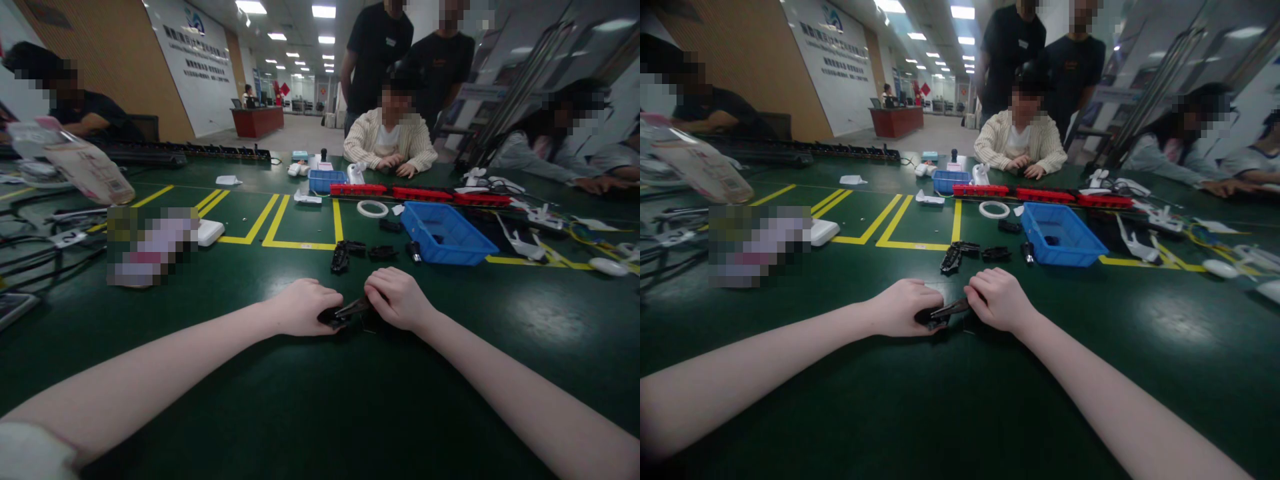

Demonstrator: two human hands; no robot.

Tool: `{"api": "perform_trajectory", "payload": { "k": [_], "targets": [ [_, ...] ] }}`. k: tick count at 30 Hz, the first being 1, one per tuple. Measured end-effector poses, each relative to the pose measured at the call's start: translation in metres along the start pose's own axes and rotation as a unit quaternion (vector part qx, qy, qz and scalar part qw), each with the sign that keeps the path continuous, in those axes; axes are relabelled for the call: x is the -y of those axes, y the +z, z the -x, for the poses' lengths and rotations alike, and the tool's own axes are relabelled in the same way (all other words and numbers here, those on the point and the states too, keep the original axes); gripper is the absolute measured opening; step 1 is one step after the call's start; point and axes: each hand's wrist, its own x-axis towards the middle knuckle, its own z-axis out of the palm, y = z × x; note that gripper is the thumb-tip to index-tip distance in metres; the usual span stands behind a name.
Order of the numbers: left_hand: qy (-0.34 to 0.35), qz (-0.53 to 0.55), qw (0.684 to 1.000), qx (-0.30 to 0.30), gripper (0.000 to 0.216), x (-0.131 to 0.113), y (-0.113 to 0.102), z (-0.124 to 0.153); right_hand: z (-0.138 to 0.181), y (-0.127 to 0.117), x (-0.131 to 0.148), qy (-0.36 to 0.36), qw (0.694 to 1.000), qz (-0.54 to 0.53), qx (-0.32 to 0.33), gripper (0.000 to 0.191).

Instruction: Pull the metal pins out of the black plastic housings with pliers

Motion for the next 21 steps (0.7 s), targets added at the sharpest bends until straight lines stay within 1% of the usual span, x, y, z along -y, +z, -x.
{"api": "perform_trajectory", "payload": {
  "k": [5, 9, 16, 21],
  "targets": [
    [-0.002, 0.021, 1.0, 0.006, 0.02, -0.0007, -0.0026, -0.0017, 0.0002, -0.0028, 0.0027, -0.006, 1.0, 0.014, -0.017, 0.03],
    [-0.006, 0.04, 0.999, 0.013, 0.023, -0.002, -0.005, -0.002, 0.0, -0.0052, 0.0028, -0.008, 0.999, 0.033, -0.029, 0.029],
    [-0.003, 0.046, 0.999, 0.017, 0.034, -0.0007, -0.006, -0.0013, -0.0001, -0.0044, 0.0031, 0.001, 0.999, 0.029, -0.034, 0.028],
    [0.004, 0.044, 0.999, 0.018, 0.047, 0.001, -0.0053, -0.0017, -0.0005, -0.0041, 0.0017, 0.013, 0.999, 0.014, -0.027, 0.029]
  ]
}}
